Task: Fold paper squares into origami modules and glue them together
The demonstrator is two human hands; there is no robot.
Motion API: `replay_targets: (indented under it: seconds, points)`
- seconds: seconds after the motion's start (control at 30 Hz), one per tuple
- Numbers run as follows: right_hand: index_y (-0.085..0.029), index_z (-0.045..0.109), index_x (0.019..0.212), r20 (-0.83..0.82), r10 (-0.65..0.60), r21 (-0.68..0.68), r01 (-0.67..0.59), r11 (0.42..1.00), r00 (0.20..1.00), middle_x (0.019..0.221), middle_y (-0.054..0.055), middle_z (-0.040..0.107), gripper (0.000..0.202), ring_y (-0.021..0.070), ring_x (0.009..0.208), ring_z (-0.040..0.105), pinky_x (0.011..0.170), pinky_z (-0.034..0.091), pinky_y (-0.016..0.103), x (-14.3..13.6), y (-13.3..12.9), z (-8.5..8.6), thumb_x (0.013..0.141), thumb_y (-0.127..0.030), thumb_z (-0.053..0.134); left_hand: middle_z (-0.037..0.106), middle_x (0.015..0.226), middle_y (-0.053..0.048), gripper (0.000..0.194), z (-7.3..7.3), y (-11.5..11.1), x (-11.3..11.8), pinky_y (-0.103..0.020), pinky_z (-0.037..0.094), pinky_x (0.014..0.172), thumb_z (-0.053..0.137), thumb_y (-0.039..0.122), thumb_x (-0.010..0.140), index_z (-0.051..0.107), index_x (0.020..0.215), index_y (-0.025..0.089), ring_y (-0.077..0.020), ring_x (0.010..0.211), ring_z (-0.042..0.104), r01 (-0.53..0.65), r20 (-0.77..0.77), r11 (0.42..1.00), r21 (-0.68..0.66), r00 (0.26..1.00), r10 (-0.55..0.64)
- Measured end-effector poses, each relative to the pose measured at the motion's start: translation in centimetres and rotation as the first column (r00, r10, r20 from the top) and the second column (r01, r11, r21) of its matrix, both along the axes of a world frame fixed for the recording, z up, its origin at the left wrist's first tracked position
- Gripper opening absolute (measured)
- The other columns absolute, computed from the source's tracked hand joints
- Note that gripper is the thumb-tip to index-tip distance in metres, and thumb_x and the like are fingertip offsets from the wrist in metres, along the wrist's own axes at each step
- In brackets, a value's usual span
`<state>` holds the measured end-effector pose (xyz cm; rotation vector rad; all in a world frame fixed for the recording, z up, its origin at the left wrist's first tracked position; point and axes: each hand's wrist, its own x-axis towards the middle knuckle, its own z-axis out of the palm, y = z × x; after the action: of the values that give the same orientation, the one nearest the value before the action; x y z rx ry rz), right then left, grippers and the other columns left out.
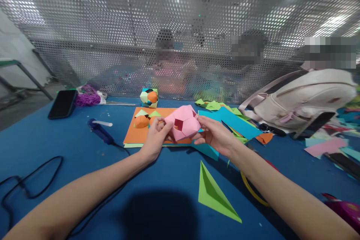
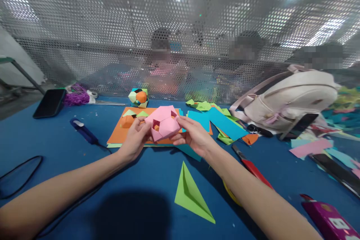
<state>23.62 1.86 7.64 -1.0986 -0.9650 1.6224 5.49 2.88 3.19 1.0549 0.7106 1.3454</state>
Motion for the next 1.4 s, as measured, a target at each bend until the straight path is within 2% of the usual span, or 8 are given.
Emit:
replay_targets:
  seconds: [0.33,0.5,0.63,0.77,0.9,1.0,1.2,1.4]
  points:
    - [-0.016,0.058,0.097,-0.143,0.067,-0.125,-0.085,0.989,0.987,0.076,0.005,0.068,0.023,0.0163,0.058,0.069,0.050,0.057,0.024,-0.1,-1.2,-1.0,0.085,-0.035,0.055,0.057,0.065,0.005,0.029,0.9,-0.1,-0.2,-0.021,0.046,0.037,0.062,0.041,0.077,0.043,0.085,0.021,-0.0101,0.045,0.055,0.014,0.017,0.996,-0.092,1.000,-0.012]
    - [-0.017,0.058,0.094,-0.124,0.035,-0.103,-0.048,0.993,0.992,0.080,0.006,0.068,0.023,0.0176,0.062,0.069,0.052,0.057,0.026,-0.3,-1.4,-1.2,0.081,-0.035,0.061,0.055,0.065,0.005,0.029,0.7,0.1,-0.2,-0.020,0.046,0.037,0.061,0.043,0.077,0.043,0.082,0.021,-0.0097,0.046,0.055,0.016,0.037,0.994,-0.106,0.999,-0.013]
    - [-0.019,0.057,0.085,0.026,-0.074,0.099,0.071,0.993,0.997,0.076,0.001,0.064,0.022,0.0148,0.060,0.066,0.052,0.056,0.027,-0.1,-0.7,-0.4,0.074,-0.034,0.068,0.052,0.070,0.004,0.031,-0.4,0.3,0.0,-0.020,0.046,0.042,0.048,0.050,0.080,0.041,0.085,0.021,-0.0090,0.048,0.057,0.036,-0.049,0.993,-0.111,0.998,-0.041]
    - [-0.020,0.058,0.091,0.230,-0.208,0.411,0.099,0.906,0.951,0.093,0.004,0.063,0.029,0.0148,0.070,0.066,0.056,0.056,0.027,-1.0,1.6,2.0,0.072,-0.039,0.069,0.052,0.071,0.003,0.021,-2.1,0.1,0.5,-0.021,0.044,0.042,0.046,0.040,0.081,0.039,0.085,0.021,-0.0103,0.048,0.058,0.084,-0.235,0.993,-0.086,0.967,-0.102]
    - [-0.019,0.055,0.096,0.328,-0.221,0.596,-0.019,0.803,0.918,0.103,0.007,0.063,0.029,0.0152,0.070,0.066,0.056,0.055,0.028,-5.6,5.1,4.4,0.076,-0.037,0.065,0.054,0.062,0.002,0.010,-3.4,-1.0,0.8,-0.022,0.043,0.047,0.057,0.025,0.072,0.054,0.080,0.019,-0.0104,0.050,0.054,0.253,-0.502,0.967,0.038,0.841,-0.201]
    - [-0.016,0.052,0.098,0.393,-0.139,0.583,-0.129,0.802,0.909,0.106,0.008,0.063,0.025,0.0139,0.068,0.065,0.057,0.055,0.029,-10.9,8.3,4.7,0.081,-0.033,0.059,0.059,0.067,0.000,0.006,-3.6,-1.7,0.7,-0.025,0.045,0.062,0.059,0.016,0.068,0.061,0.072,0.019,-0.0120,0.060,0.052,0.354,-0.663,0.919,0.174,0.732,-0.156]
    - [-0.015,0.050,0.096,0.565,-0.209,0.598,-0.222,0.770,0.798,0.109,0.010,0.061,0.024,0.0201,0.091,0.061,0.078,0.052,0.037,-20.1,13.6,2.2,0.081,-0.032,0.056,0.065,0.079,-0.006,0.016,-3.8,-1.6,0.5,-0.032,0.046,0.079,0.051,0.014,0.074,0.065,0.078,0.020,-0.0209,0.080,0.060,0.481,-0.815,0.826,0.294,0.578,-0.046]
    - [-0.010,0.052,0.104,0.652,-0.281,0.597,-0.249,0.762,0.704,0.113,0.016,0.057,0.029,0.0259,0.107,0.053,0.092,0.043,0.039,-24.2,16.4,-0.6,0.080,-0.026,0.057,0.067,0.100,-0.007,0.022,-4.6,-1.2,0.7,-0.038,0.043,0.093,0.051,0.011,0.072,0.065,0.085,0.021,-0.0263,0.104,0.058,0.552,-0.828,0.754,0.356,0.561,-0.019]
